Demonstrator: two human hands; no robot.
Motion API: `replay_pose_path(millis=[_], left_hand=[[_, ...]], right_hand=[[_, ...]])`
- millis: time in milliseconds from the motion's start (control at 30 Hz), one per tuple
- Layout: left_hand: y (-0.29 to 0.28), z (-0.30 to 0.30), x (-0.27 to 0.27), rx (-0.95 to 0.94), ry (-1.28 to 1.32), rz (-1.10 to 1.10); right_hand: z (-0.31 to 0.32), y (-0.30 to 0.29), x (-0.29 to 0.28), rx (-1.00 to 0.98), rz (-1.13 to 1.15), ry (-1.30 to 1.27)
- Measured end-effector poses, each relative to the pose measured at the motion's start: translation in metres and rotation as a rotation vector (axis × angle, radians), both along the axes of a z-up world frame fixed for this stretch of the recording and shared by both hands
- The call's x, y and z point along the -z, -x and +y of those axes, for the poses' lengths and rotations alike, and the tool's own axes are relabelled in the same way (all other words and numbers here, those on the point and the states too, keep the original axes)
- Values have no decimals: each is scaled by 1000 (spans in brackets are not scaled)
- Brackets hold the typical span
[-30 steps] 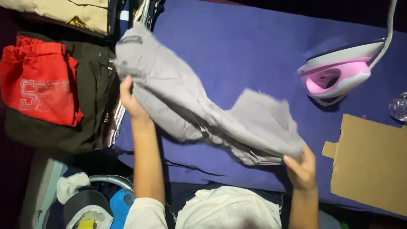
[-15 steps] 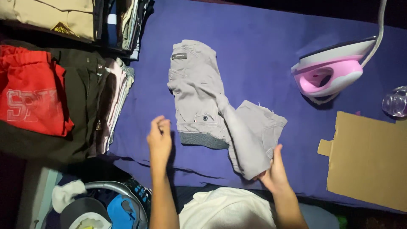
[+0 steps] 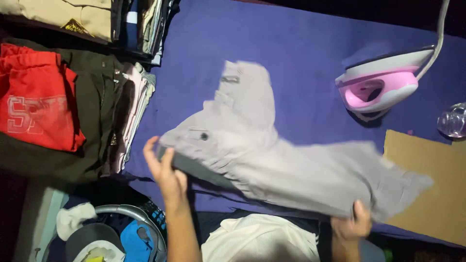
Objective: The person irons a pair of gray shorts on a blue surface using a pink and white iron. They smooth the fabric, fold the shorts, and iron the folded garment before placing it on a stack of other clothes.
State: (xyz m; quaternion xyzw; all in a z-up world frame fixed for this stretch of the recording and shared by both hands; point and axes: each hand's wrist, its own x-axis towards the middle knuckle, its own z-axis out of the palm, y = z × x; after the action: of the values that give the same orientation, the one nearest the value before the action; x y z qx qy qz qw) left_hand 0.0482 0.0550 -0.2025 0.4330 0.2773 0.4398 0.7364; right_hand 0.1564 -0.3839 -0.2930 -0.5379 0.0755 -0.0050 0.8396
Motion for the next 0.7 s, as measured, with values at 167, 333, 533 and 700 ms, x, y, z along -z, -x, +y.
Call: replay_pose_path(millis=[167, 333, 533, 700], left_hand=[[28, 25, -1, -66, 42, -70], [62, 37, 58, -169, 44, 182], [78, 24, 93, -207, 217, 41], [75, 5, 72, -80, 229, 51]], right_hand=[[-128, 71, 127, -865, 217, -37], [10, 43, -40, -1508, 74, 326], [122, -83, -119, -1248, -52, 605], [224, -154, -59, -508, -538, 884]])
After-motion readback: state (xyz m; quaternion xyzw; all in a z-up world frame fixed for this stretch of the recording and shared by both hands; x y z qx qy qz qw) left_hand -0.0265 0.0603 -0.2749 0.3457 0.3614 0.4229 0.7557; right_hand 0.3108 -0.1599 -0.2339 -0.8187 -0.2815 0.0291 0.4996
